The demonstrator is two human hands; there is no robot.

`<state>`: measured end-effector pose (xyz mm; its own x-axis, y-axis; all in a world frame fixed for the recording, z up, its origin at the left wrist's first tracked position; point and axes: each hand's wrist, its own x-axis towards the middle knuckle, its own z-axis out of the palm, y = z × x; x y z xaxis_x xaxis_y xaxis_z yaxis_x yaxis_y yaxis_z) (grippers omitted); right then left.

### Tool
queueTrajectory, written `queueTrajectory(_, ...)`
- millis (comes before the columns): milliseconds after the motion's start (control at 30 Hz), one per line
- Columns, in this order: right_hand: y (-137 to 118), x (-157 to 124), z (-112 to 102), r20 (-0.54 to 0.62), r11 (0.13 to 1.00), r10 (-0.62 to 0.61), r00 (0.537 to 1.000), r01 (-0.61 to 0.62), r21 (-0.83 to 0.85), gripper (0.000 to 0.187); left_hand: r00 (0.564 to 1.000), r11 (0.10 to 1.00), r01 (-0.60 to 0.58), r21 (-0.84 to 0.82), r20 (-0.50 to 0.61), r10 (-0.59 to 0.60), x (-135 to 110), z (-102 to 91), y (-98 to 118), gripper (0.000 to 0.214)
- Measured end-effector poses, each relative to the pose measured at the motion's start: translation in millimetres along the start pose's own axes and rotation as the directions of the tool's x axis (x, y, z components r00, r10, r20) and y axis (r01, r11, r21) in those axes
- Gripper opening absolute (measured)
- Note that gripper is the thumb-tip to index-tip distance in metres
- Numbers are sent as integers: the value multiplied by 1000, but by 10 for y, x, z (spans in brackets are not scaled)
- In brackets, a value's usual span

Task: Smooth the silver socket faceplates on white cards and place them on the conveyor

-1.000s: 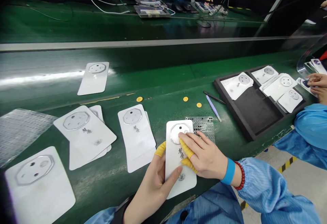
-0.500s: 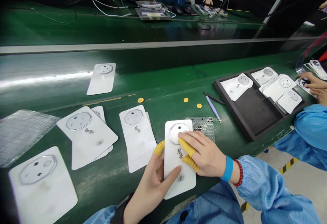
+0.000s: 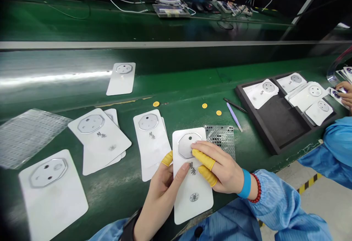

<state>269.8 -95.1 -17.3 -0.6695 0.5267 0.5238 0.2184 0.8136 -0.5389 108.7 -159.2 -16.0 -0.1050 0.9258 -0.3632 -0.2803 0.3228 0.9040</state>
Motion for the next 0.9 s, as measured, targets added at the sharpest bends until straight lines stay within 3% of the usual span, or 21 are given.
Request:
queueTrajectory(333, 22, 2, -51, 56, 969, -150, 987, 158, -192, 35, 998, 998, -47, -33, 42, 48, -61, 23, 8, 29)
queueTrajectory(533, 22, 25, -114, 141, 941, -172, 975, 205, -270, 30, 997, 997, -72, 3, 35, 72, -94, 16, 22, 28)
queueTrajectory(700, -28, 49, -101, 141, 938, -183, 973, 216, -271, 31, 988, 990, -139, -2, 64, 139, -121, -7, 34, 27)
queueTrajectory(900, -43, 21, -50, 150, 961, -163, 975, 192, -201, 36, 993, 993, -117, -8, 26, 117, -90, -16, 9, 29)
